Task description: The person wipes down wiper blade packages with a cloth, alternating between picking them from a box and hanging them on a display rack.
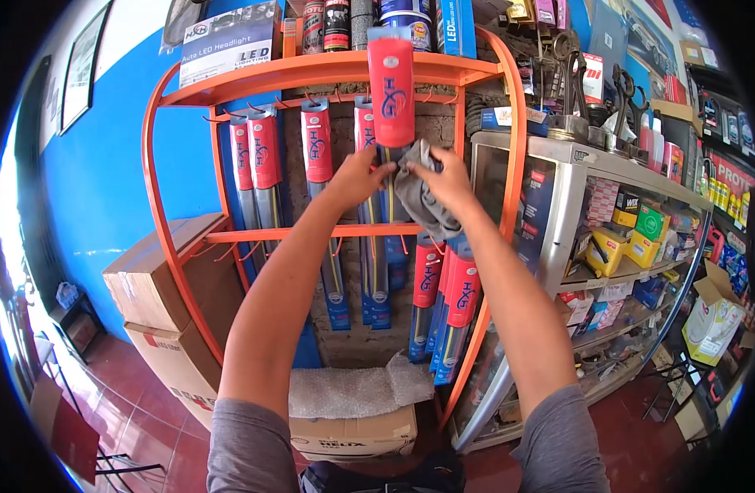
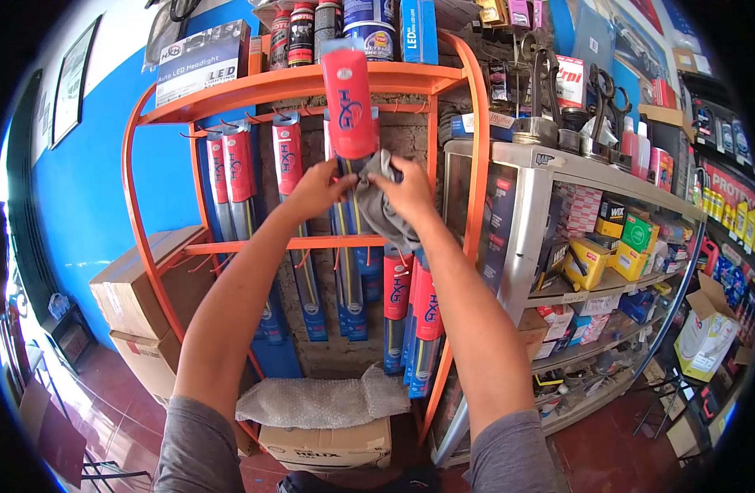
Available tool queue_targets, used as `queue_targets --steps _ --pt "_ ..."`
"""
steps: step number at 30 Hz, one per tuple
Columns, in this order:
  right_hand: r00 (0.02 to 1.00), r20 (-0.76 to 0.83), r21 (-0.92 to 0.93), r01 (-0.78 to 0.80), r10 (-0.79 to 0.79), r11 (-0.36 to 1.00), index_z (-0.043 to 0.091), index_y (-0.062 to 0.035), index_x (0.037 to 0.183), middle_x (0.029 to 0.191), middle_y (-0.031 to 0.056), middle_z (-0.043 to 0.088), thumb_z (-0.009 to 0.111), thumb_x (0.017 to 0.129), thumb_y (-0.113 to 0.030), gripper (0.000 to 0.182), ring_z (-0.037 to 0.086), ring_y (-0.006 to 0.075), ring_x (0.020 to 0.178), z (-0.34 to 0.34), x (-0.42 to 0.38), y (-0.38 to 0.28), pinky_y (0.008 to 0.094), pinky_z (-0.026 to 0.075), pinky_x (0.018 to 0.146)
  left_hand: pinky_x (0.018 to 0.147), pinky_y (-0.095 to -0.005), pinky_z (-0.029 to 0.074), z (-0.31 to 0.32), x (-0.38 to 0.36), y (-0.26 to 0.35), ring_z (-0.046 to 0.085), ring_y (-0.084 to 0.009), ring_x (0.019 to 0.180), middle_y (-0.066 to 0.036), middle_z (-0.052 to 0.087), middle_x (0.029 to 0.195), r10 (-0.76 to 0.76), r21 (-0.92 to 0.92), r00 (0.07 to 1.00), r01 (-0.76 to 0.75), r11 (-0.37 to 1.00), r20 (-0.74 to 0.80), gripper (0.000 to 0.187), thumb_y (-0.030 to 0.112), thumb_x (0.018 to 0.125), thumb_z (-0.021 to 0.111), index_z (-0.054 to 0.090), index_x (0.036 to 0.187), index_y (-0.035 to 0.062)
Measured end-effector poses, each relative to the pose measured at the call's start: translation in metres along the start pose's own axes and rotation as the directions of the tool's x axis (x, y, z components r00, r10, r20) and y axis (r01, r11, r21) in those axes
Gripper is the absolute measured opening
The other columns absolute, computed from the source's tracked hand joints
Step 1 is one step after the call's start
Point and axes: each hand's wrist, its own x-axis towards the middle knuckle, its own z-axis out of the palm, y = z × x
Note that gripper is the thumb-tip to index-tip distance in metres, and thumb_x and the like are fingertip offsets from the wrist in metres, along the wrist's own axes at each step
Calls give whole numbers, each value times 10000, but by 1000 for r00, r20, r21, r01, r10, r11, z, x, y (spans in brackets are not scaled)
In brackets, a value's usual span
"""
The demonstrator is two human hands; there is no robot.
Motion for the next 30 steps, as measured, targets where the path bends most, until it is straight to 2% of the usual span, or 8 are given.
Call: queue_targets --steps 6,10,11,18,21,24,26,30 --pt "977 161 104 -160 142 982 742 -18 1043 909 198 742 821 811 -254 341 719 299 855 16 -34 49 394 530 808 658 -387 529 34 -22 -42 708 -213 761 -135 667 754 -89 139 992 77 987 84 429 345 912 776 635 931 -60" --pt "973 151 -41 -170 174 985 733 -10 1018 898 174 745 837 810 -316 384 722 274 839 17 -29 47 391 532 781 766 -376 551 48 -28 -70 713 -227 818 -152 730 851 -183 167 965 152 974 188 349 252 873 781 693 1040 -42" --pt "971 165 -17 -173 174 985 732 -11 1013 890 170 743 835 815 -329 389 722 281 834 15 -26 41 390 530 772 797 -412 539 56 -30 -80 708 -335 867 -206 725 921 -223 49 951 218 975 214 343 241 821 781 712 1012 -36" --pt "952 132 -25 -276 277 961 748 -24 1032 899 154 756 822 825 -361 402 726 238 837 22 -14 55 377 531 770 801 -443 528 60 -15 -93 704 -347 891 -218 725 931 -223 114 938 199 973 265 383 282 866 757 688 1062 -39" --pt "978 38 80 -209 206 975 754 -25 1085 928 162 768 814 827 -362 429 734 231 846 23 -2 58 356 535 766 864 -381 538 55 -1 -85 700 -242 967 -190 739 1044 -197 178 943 153 972 266 354 182 918 727 655 1172 -53" --pt "969 45 78 -248 245 966 758 -24 1078 922 164 768 807 830 -359 419 738 245 849 23 11 55 358 537 780 879 -405 527 56 10 -89 688 -271 988 -204 727 1080 -231 -14 930 245 970 285 408 223 930 714 628 1217 -53" --pt "964 40 62 -265 262 962 765 -26 1060 914 170 766 808 823 -369 419 742 255 863 24 15 54 370 538 784 894 -415 525 48 12 -69 686 -310 1017 -221 717 1095 -234 325 934 141 935 268 436 265 953 681 604 1249 -46" --pt "940 2 -11 -340 340 940 772 -36 1037 912 186 760 815 797 -422 457 744 288 865 33 17 74 391 539 780 906 -423 527 66 19 -99 679 -354 1048 -243 708 1082 -222 327 933 123 937 283 444 291 964 652 598 1248 -46"
